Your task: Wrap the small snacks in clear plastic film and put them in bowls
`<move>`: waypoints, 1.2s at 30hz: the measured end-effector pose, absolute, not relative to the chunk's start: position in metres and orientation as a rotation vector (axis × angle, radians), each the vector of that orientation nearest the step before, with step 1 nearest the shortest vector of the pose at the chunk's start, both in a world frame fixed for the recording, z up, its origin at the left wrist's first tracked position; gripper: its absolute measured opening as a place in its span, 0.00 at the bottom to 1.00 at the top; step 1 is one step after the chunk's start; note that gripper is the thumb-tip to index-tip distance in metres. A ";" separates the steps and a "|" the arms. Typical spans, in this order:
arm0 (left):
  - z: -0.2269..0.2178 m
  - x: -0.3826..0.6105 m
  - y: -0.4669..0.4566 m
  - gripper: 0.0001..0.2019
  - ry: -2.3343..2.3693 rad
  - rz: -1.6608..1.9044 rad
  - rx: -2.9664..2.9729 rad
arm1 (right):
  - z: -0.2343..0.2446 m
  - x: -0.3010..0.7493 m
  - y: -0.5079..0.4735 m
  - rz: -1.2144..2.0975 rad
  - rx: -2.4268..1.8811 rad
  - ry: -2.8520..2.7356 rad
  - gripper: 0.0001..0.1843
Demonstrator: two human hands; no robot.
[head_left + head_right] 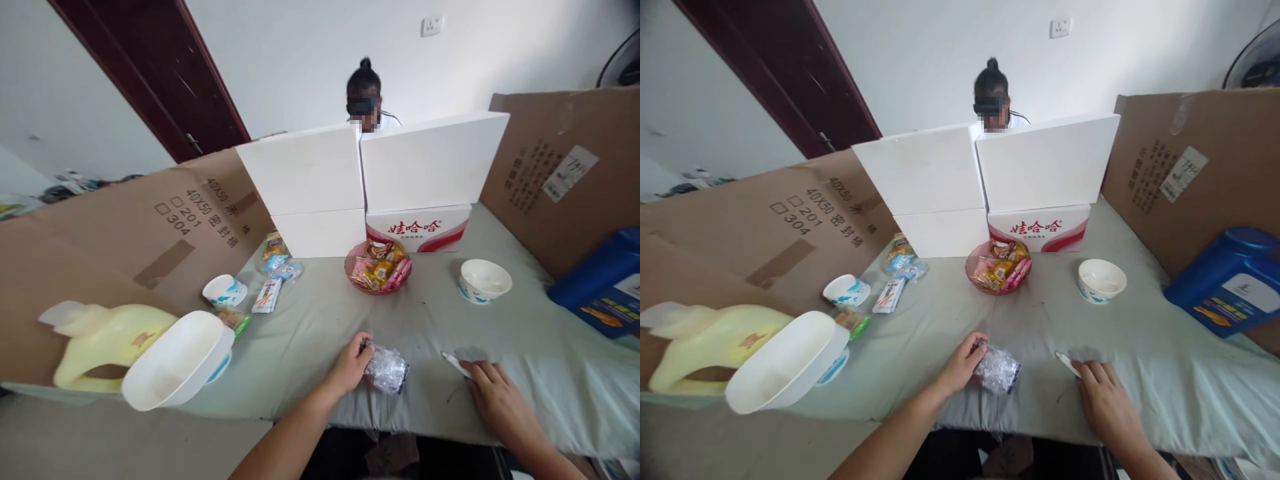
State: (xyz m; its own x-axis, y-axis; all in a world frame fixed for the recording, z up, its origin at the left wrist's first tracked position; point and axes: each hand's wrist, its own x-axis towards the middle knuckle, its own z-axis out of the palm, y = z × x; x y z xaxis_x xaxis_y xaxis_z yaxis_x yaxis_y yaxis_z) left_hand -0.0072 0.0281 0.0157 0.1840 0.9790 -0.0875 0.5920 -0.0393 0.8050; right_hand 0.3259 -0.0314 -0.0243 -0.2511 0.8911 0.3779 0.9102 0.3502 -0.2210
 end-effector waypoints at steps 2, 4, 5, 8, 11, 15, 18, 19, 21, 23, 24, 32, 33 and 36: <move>0.015 0.000 0.018 0.13 1.586 0.708 1.867 | -0.019 0.324 -0.032 -0.043 -1.583 -2.197 0.16; 0.016 0.001 0.011 0.12 1.678 0.849 2.054 | -0.015 0.321 -0.033 -0.022 -1.591 -2.189 0.17; 0.017 0.001 0.008 0.12 1.686 0.938 2.125 | -0.014 0.320 -0.034 -0.004 -1.595 -2.174 0.16; 0.018 -0.002 -0.007 0.11 1.572 1.144 2.209 | -0.007 0.310 -0.039 0.101 -1.591 -2.093 0.17; 0.016 -0.004 -0.022 0.11 1.420 1.195 2.238 | 0.008 0.288 -0.046 0.274 -1.532 -2.056 0.17; 0.013 -0.003 -0.029 0.09 1.394 1.113 2.306 | 0.033 0.243 -0.048 0.418 -1.380 -2.151 0.19; 0.012 -0.002 -0.028 0.12 1.395 1.136 2.287 | 0.043 0.208 -0.042 0.418 -1.348 -2.268 0.20; 0.012 -0.002 -0.028 0.13 1.388 1.144 2.281 | 0.045 0.199 -0.040 0.405 -1.353 -2.315 0.20; 0.013 -0.003 -0.029 0.14 1.381 1.134 2.277 | 0.047 0.188 -0.038 0.379 -1.386 -2.405 0.20; 0.014 -0.006 -0.030 0.12 1.376 1.102 2.285 | 0.048 0.190 -0.039 0.379 -1.427 -2.471 0.19; 0.014 -0.008 -0.030 0.10 1.364 1.084 2.292 | 0.048 0.196 -0.041 0.397 -1.443 -2.489 0.19; 0.009 -0.003 -0.027 0.21 1.481 1.023 2.244 | 0.033 0.308 -0.051 0.440 -1.736 -2.303 0.20; 0.009 0.001 -0.026 0.19 1.496 1.020 2.200 | 0.028 0.318 -0.048 0.395 -1.782 -2.267 0.21; 0.010 0.009 -0.025 0.04 1.470 1.044 2.012 | 0.014 0.331 -0.036 0.202 -1.776 -2.191 0.20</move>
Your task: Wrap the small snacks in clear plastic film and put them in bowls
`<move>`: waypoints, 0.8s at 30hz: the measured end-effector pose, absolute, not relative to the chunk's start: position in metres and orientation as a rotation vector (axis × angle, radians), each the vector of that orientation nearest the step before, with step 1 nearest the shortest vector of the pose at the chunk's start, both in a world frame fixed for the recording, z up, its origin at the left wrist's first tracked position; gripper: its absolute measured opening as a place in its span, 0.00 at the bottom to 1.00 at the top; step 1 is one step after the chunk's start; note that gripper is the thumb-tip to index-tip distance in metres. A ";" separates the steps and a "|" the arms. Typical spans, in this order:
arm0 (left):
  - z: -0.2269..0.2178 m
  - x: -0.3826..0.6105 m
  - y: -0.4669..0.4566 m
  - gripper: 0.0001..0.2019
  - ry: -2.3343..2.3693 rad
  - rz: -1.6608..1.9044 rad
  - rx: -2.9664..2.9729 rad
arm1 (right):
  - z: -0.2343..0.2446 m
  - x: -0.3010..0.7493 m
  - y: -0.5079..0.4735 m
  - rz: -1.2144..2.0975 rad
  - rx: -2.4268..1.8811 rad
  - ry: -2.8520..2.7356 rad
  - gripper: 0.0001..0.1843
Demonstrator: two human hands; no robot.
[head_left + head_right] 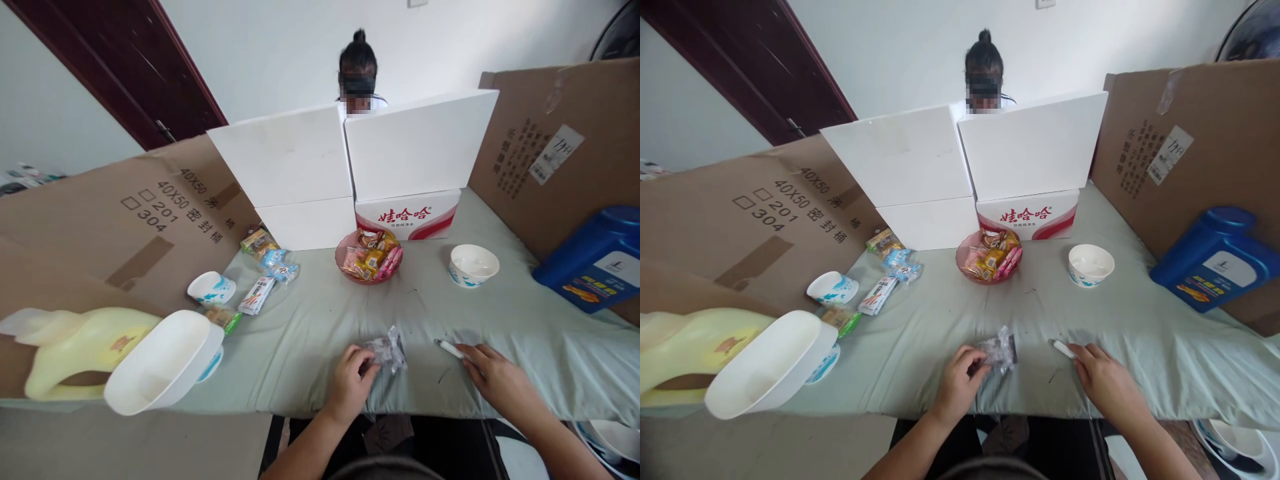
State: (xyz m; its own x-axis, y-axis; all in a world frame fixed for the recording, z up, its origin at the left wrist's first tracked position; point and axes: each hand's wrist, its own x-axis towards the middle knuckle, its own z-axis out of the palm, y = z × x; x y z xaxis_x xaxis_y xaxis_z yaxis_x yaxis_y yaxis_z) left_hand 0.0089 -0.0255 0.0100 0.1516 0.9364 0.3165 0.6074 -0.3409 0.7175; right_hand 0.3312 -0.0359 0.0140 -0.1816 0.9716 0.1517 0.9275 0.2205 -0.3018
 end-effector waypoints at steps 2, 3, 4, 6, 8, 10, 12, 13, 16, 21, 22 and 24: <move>0.012 0.010 -0.026 0.05 1.452 1.105 1.878 | 0.013 0.324 -0.030 0.053 -1.684 -2.142 0.18; 0.012 0.009 -0.027 0.07 1.452 1.147 1.803 | 0.015 0.317 -0.029 0.001 -1.625 -2.112 0.17; 0.013 0.008 -0.028 0.09 1.452 1.195 1.718 | 0.021 0.307 -0.029 -0.026 -1.563 -2.080 0.15; 0.015 0.003 -0.032 0.11 1.437 1.274 1.516 | 0.036 0.284 -0.033 -0.022 -1.422 -2.023 0.14; 0.016 -0.003 -0.037 0.15 1.406 1.314 1.329 | 0.052 0.260 -0.038 -0.002 -1.264 -2.026 0.14; 0.017 -0.008 -0.041 0.17 1.389 1.326 1.217 | 0.063 0.238 -0.042 -0.003 -1.113 -2.127 0.16; 0.017 -0.015 -0.042 0.17 1.404 1.335 1.174 | 0.065 0.223 -0.039 -0.013 -1.023 -2.259 0.20; 0.016 -0.019 -0.042 0.17 1.421 1.342 1.164 | 0.062 0.218 -0.036 -0.016 -1.017 -2.299 0.21; 0.009 -0.037 -0.038 0.17 1.485 1.391 1.138 | 0.046 0.218 -0.024 0.025 -1.111 -2.294 0.13; 0.009 -0.057 -0.040 0.12 1.716 1.679 1.304 | 0.029 0.232 -0.023 0.169 -1.254 -2.205 0.03; 0.014 -0.055 -0.044 0.09 1.677 1.694 1.460 | 0.029 0.232 -0.024 0.182 -1.269 -2.201 0.04; 0.025 -0.041 -0.054 0.02 1.407 1.566 1.874 | 0.033 0.228 -0.026 0.190 -1.279 -2.210 0.11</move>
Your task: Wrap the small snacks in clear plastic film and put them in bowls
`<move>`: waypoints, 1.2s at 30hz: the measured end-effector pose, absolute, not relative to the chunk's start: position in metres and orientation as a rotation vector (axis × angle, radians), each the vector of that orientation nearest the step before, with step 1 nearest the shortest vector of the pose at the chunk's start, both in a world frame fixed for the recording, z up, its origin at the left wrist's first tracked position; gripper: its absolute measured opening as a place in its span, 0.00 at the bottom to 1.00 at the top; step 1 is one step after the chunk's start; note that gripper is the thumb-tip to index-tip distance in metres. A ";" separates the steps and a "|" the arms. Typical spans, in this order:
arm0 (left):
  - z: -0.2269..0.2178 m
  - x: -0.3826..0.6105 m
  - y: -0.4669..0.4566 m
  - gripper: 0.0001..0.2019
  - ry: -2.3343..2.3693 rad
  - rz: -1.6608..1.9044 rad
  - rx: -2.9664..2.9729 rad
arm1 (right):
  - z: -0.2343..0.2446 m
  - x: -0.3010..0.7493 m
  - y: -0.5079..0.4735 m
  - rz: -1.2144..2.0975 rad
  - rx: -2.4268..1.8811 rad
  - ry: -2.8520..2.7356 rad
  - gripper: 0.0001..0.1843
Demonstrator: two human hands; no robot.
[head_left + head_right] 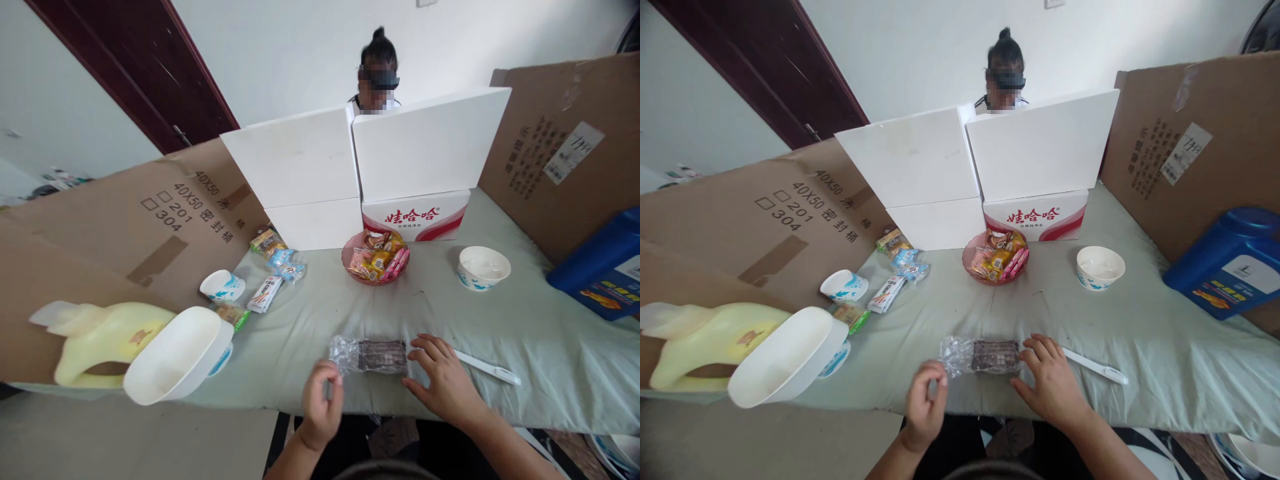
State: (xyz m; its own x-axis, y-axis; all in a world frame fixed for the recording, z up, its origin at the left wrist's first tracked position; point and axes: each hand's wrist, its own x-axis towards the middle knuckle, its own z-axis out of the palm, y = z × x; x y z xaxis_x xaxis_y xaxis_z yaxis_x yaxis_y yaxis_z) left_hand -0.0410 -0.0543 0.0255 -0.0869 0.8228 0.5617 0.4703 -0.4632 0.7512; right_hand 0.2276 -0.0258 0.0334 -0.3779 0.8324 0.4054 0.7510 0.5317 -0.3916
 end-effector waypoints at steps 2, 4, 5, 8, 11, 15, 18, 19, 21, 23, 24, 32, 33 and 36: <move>0.038 -0.020 -0.062 0.03 1.036 1.292 2.225 | 0.039 0.220 -0.023 0.191 -1.266 -2.211 0.10; 0.046 0.000 -0.061 0.06 0.841 1.042 2.415 | 0.044 0.212 -0.014 0.214 -1.261 -2.176 0.06; 0.048 0.008 -0.057 0.07 0.840 0.975 2.466 | 0.047 0.209 -0.008 0.233 -1.274 -2.150 0.07; 0.046 0.018 -0.035 0.11 1.082 0.898 2.511 | 0.051 0.205 0.012 0.237 -1.386 -2.100 0.08; 0.039 0.011 -0.010 0.15 1.403 0.789 2.490 | 0.052 0.207 0.027 0.147 -1.515 -2.079 0.07; 0.034 -0.002 0.004 0.18 1.520 0.535 2.496 | 0.055 0.206 0.024 0.041 -1.409 -2.048 0.10; 0.035 -0.004 0.001 0.16 1.457 0.534 2.506 | 0.059 0.198 0.012 0.157 -1.067 -2.259 0.12; 0.035 -0.004 -0.002 0.14 1.433 0.572 2.508 | 0.060 0.196 0.009 0.226 -1.020 -2.337 0.12; 0.038 -0.003 -0.008 0.11 1.379 0.671 2.526 | 0.060 0.194 0.006 0.327 -1.109 -2.424 0.13; 0.042 -0.003 -0.017 0.09 1.303 0.741 2.574 | 0.059 0.197 0.007 0.354 -1.316 -2.421 0.15; 0.043 -0.003 -0.022 0.10 1.257 0.753 2.606 | 0.057 0.199 0.008 0.355 -1.400 -2.416 0.16; 0.050 -0.013 -0.060 0.09 1.007 0.328 2.577 | 0.039 0.209 0.004 0.210 -1.389 -2.338 0.17; 0.051 -0.012 -0.059 0.09 1.012 0.296 2.548 | 0.040 0.207 0.002 0.178 -1.365 -2.305 0.17; 0.055 -0.006 -0.049 0.10 1.153 0.355 2.507 | 0.050 0.199 -0.003 0.149 -1.301 -2.270 0.15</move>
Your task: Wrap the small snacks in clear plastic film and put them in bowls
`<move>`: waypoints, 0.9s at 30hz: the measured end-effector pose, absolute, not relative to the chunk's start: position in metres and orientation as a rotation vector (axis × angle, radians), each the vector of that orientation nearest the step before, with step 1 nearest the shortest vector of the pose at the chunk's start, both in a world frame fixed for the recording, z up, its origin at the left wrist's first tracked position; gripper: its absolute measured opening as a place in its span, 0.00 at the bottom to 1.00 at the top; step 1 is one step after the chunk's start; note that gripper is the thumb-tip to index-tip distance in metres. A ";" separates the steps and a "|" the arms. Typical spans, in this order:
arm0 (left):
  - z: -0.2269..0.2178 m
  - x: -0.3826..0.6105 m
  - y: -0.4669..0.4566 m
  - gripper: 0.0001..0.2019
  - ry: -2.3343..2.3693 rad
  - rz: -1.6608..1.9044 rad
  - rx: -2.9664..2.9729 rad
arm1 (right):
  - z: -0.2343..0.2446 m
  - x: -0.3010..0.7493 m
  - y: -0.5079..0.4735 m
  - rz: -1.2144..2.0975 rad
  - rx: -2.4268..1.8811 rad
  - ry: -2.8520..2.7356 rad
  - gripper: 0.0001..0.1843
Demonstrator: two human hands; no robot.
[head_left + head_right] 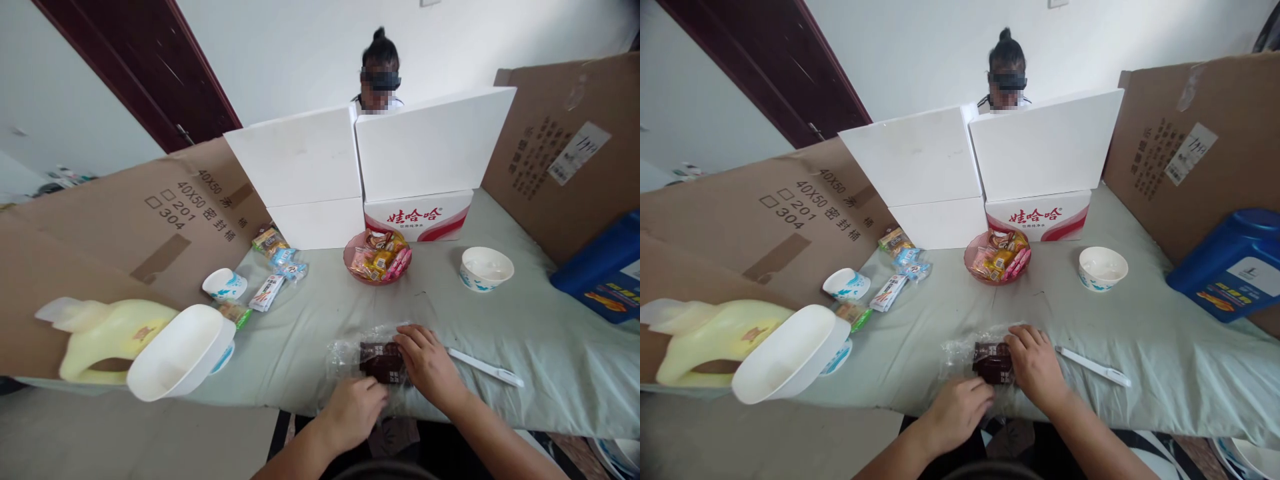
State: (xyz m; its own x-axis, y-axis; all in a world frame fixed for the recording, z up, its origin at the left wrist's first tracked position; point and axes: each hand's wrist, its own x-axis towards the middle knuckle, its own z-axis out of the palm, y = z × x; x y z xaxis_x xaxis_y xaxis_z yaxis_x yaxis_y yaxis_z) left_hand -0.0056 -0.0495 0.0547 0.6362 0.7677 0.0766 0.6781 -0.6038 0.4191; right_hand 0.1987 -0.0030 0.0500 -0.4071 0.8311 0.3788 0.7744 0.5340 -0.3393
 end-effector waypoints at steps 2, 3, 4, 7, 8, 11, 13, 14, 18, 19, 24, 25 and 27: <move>0.056 0.000 -0.037 0.10 1.256 0.439 2.500 | 0.060 0.194 -0.005 0.192 -1.274 -2.358 0.12; 0.056 0.003 -0.030 0.10 1.289 0.465 2.503 | 0.063 0.192 -0.006 0.225 -1.278 -2.427 0.11; 0.055 0.005 -0.024 0.10 1.315 0.476 2.512 | 0.066 0.192 -0.007 0.252 -1.301 -2.495 0.11; 0.051 0.007 -0.010 0.20 1.379 0.445 2.529 | 0.065 0.197 -0.008 0.253 -1.506 -2.618 0.15; 0.049 0.006 -0.007 0.24 1.386 0.426 2.524 | 0.063 0.200 -0.009 0.237 -1.600 -2.617 0.16; 0.044 0.004 -0.004 0.30 1.393 0.392 2.497 | 0.055 0.211 -0.009 0.238 -1.758 -2.577 0.29; 0.042 0.004 -0.004 0.32 1.397 0.406 2.502 | 0.050 0.214 -0.007 0.257 -1.707 -2.560 0.44; 0.043 0.004 -0.005 0.33 1.398 0.415 2.510 | 0.047 0.215 -0.006 0.258 -1.641 -2.558 0.49; 0.048 0.009 -0.008 0.27 1.383 0.390 2.523 | 0.033 0.215 0.002 0.344 -1.217 -2.579 0.61; 0.049 0.009 -0.010 0.23 1.379 0.368 2.513 | 0.029 0.215 0.005 0.394 -1.110 -2.591 0.61; 0.054 0.000 -0.013 0.17 1.287 0.294 2.421 | 0.005 0.226 0.010 0.488 -0.959 -2.561 0.59; 0.054 -0.006 -0.011 0.18 1.272 0.305 2.391 | 0.001 0.228 0.010 0.466 -0.970 -2.551 0.58; 0.055 -0.021 -0.003 0.19 1.285 0.361 2.290 | -0.006 0.228 0.007 0.398 -0.987 -2.558 0.58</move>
State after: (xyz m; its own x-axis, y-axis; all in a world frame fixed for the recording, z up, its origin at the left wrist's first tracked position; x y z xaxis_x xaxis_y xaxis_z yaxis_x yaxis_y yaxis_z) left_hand -0.0209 -0.0029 0.0551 0.5228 0.8524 -0.0070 0.7239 -0.4396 0.5317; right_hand 0.2277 0.0072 -0.0058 -0.6867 0.6876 0.2360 0.5836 0.7149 -0.3851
